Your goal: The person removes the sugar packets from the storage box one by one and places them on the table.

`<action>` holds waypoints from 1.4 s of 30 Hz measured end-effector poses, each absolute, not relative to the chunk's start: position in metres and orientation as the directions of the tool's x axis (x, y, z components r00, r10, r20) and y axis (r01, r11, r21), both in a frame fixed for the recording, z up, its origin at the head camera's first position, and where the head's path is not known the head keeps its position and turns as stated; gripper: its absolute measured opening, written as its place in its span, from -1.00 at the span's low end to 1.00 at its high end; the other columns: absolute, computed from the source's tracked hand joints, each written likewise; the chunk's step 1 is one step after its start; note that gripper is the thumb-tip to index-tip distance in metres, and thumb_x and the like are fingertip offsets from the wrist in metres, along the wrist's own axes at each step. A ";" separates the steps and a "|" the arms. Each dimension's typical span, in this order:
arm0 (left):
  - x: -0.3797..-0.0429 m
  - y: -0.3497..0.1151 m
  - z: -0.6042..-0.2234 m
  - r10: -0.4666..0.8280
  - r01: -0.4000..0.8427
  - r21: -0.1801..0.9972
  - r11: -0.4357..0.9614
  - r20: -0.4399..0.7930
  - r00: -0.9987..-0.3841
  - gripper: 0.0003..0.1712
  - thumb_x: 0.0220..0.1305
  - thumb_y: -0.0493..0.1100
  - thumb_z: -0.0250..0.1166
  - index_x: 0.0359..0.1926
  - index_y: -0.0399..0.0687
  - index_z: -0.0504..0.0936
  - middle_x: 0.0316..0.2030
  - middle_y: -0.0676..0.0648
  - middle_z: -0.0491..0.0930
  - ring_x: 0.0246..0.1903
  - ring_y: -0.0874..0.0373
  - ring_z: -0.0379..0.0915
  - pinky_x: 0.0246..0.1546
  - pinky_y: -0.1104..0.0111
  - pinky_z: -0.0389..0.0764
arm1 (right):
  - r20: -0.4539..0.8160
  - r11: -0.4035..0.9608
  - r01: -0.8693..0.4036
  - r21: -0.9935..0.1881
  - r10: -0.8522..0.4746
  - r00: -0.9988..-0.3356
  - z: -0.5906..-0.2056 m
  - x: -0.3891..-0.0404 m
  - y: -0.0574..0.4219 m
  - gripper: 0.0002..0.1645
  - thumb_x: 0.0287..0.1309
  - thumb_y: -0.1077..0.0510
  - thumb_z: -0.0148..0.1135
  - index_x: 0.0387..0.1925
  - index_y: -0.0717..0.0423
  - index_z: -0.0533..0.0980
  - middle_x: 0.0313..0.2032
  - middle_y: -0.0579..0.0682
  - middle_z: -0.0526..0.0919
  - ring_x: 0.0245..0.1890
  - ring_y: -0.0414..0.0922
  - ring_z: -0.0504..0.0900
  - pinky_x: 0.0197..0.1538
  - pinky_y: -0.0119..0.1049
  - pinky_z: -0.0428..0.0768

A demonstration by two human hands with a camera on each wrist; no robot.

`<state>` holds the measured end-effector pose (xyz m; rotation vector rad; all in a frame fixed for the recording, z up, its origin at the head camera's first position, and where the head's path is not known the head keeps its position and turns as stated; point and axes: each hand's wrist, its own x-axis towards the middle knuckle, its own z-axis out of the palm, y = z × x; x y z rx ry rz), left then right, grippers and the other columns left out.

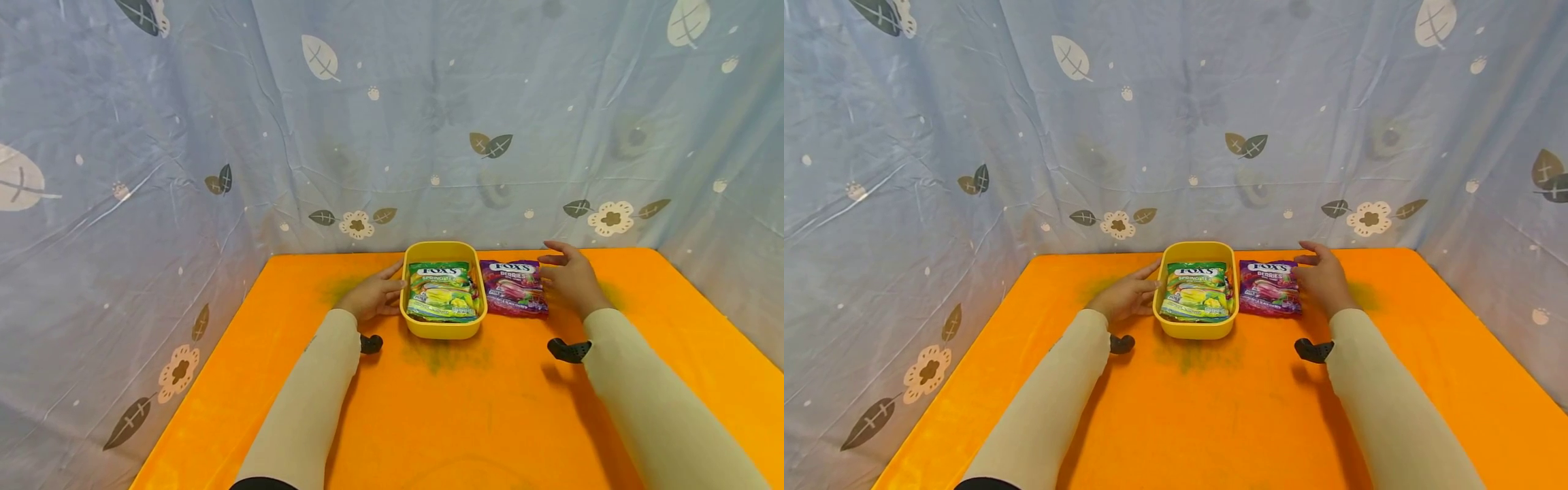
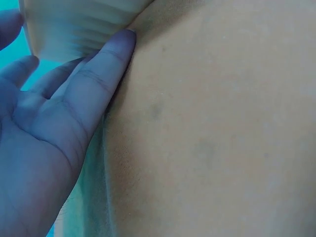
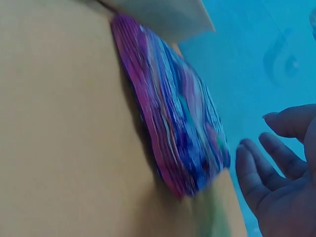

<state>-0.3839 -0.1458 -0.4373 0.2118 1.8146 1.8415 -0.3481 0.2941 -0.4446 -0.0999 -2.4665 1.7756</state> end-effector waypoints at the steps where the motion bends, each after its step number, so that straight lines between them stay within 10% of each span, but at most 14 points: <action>1: -0.384 -0.146 -0.437 0.474 -0.264 0.963 0.054 -0.257 -0.842 -0.14 0.66 -0.11 0.24 0.77 0.46 0.08 0.57 -0.14 0.34 0.48 -0.04 0.36 0.28 -0.15 0.55 | 0.031 0.345 0.008 -0.938 0.105 -0.994 -0.434 -0.345 0.283 -0.07 0.55 0.23 0.33 0.76 -0.01 0.11 0.48 0.36 0.40 0.25 0.31 0.59 0.26 0.04 0.63; 30: -0.384 -0.146 -0.437 0.471 -0.278 0.960 0.040 -0.263 -0.842 -0.17 0.67 -0.13 0.23 0.75 0.49 0.12 0.53 -0.10 0.40 0.46 -0.02 0.40 0.28 -0.14 0.56 | -0.018 0.208 -0.009 -0.978 -0.127 -0.992 -0.386 -0.326 0.162 -0.03 0.56 0.24 0.33 0.77 -0.10 0.06 0.55 0.29 0.31 0.41 0.25 0.51 0.27 -0.02 0.60; 42: -0.384 -0.146 -0.435 0.478 -0.276 0.960 0.043 -0.262 -0.838 -0.18 0.69 -0.11 0.22 0.75 0.49 0.11 0.53 -0.10 0.40 0.47 -0.01 0.37 0.30 -0.14 0.54 | -0.156 0.299 0.090 -0.950 -0.206 -0.966 -0.374 -0.320 0.135 0.09 0.55 0.05 0.38 0.79 -0.12 -0.08 0.61 0.36 0.13 0.47 0.36 0.36 0.40 0.24 0.44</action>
